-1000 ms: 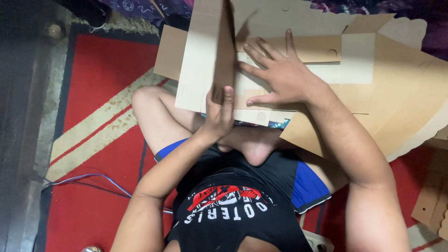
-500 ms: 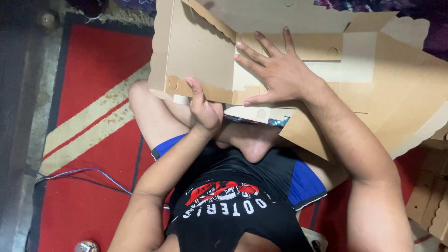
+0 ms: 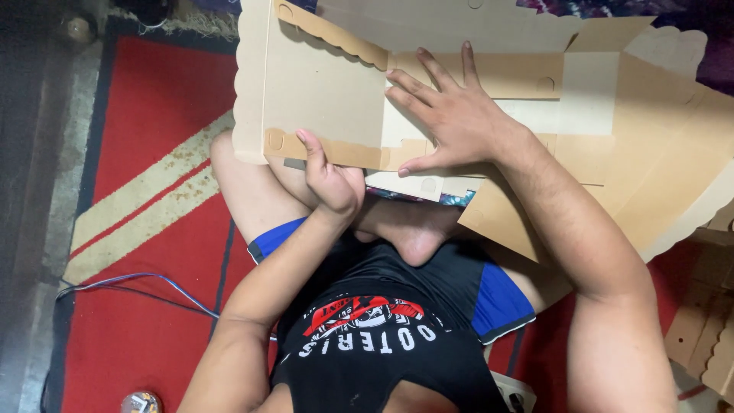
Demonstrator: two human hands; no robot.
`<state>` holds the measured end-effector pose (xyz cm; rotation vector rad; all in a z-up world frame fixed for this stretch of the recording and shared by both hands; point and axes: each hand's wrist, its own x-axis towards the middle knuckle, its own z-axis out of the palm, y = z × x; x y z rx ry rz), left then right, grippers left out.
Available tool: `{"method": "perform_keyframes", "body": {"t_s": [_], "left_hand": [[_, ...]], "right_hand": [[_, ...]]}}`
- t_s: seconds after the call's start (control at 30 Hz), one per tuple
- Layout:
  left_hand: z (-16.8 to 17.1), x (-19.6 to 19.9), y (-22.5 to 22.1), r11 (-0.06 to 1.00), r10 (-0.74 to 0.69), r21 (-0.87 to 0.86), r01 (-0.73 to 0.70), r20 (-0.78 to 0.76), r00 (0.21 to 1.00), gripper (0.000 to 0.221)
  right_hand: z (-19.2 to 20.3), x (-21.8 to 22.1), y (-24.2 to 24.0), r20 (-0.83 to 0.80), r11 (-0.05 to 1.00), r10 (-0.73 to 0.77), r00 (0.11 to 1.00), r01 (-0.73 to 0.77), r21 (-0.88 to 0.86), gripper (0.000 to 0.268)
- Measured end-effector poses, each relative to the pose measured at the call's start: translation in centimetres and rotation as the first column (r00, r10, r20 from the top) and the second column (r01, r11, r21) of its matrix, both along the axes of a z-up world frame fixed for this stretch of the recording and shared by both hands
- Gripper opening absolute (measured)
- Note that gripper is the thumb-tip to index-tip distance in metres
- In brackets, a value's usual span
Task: The person is folding flat cardboard sheets into boxes while sitting on the floor.
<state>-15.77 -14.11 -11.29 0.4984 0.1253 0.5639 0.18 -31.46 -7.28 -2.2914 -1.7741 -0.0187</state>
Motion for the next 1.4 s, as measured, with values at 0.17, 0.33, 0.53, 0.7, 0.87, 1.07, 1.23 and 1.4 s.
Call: {"method": "perform_keyframes", "body": {"t_s": [0.17,0.33,0.53,0.7,0.87,1.07,1.23,1.4], "left_hand": [[1.0,-0.2,-1.9,0.881,0.123,0.464,-0.088,-0.044,0.991,0.044],[5.0,0.6,-2.6,0.405,0.051,0.913,0.042,-0.068,0.996,0.049],[4.3,1.5,-3.1,0.077,-0.032,0.990,0.121,-0.119,0.992,0.086],[3.7,1.7,-2.8,-0.108,0.011,0.982,0.155,-0.155,0.988,0.089],[3.6,1.7,-2.6,-0.161,0.025,0.972,0.169,-0.167,0.986,0.099],[2.7,1.6,-2.0,-0.064,0.001,0.979,0.191,-0.192,0.981,0.119],[2.8,1.5,-2.0,-0.061,0.003,0.978,0.199,-0.199,0.980,0.120],[2.9,1.7,-2.1,-0.053,0.006,0.976,0.210,-0.210,0.978,0.119]], "right_hand": [[0.6,-0.1,0.1,0.002,1.000,0.001,1.000,-0.001,-0.004,0.124],[-1.5,0.8,-0.4,0.071,1.000,0.001,0.997,0.000,-0.016,0.115],[-2.9,1.8,-1.5,-0.013,0.998,-0.020,1.000,0.021,0.055,0.087],[-2.9,1.5,-1.0,-0.006,0.999,-0.018,1.000,0.019,0.037,0.086],[-3.0,1.3,-1.1,0.000,1.000,-0.008,1.000,0.008,0.017,0.086],[-2.8,1.0,-1.9,0.019,1.000,-0.006,1.000,0.006,-0.004,0.087],[-2.4,1.1,-1.7,0.030,1.000,-0.009,1.000,0.009,-0.017,0.088],[-1.9,1.3,-1.7,0.049,0.999,-0.015,0.999,0.017,-0.028,0.090]]}}
